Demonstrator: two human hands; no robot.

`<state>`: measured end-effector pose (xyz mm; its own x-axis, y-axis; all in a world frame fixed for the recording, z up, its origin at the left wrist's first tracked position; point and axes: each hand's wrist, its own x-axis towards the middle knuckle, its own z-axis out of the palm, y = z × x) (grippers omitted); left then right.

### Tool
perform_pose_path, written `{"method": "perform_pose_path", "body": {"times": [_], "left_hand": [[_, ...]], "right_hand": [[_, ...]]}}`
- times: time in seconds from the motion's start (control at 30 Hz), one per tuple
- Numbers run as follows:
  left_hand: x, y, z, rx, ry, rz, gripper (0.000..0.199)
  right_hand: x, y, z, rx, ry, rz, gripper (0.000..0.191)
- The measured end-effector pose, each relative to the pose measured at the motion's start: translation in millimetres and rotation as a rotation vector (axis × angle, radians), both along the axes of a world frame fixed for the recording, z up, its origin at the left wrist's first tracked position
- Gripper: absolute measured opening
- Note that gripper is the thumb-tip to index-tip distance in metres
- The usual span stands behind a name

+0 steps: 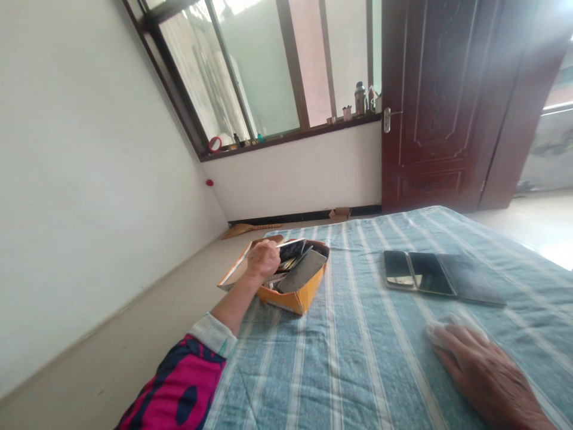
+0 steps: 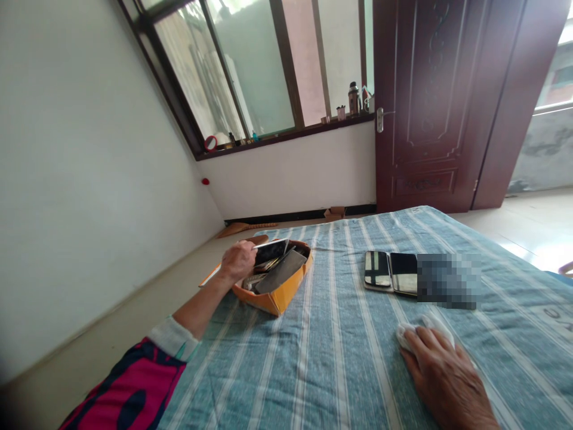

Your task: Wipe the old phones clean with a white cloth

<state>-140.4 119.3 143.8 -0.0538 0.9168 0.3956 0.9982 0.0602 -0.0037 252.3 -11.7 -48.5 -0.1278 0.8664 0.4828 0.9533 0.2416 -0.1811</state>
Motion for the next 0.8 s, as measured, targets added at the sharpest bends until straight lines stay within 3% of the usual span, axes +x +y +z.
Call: {"method": "perform_pose_path", "body": {"times": [0.17,0.33,0.57,0.67,0.8], "left_hand": [[-9,-13,25.2,0.031,-0.212,-0.063,0.022],[-2,-37,26.2,0.029,-0.477,-0.177,0.028],[39,-71,4.1,-0.129,-0.854,-0.303,0.029],[58,-83,-15.0,-0.253,-1.132,-0.326,0.029],[79,-94,-46.2,-0.377,-1.237,-0.330,0.032]], "right_hand": [[-1,-1,0.1,-0.008,-0.007,-0.009,0.033],[-2,-1,5.8,-0.033,-0.011,0.005,0.029],[-7,-3,25.0,-0.168,-0.043,-0.031,0.020],[-8,-3,32.6,-0.215,-0.022,-0.036,0.019],[-7,-4,40.7,-0.265,0.014,-0.036,0.019]]}}
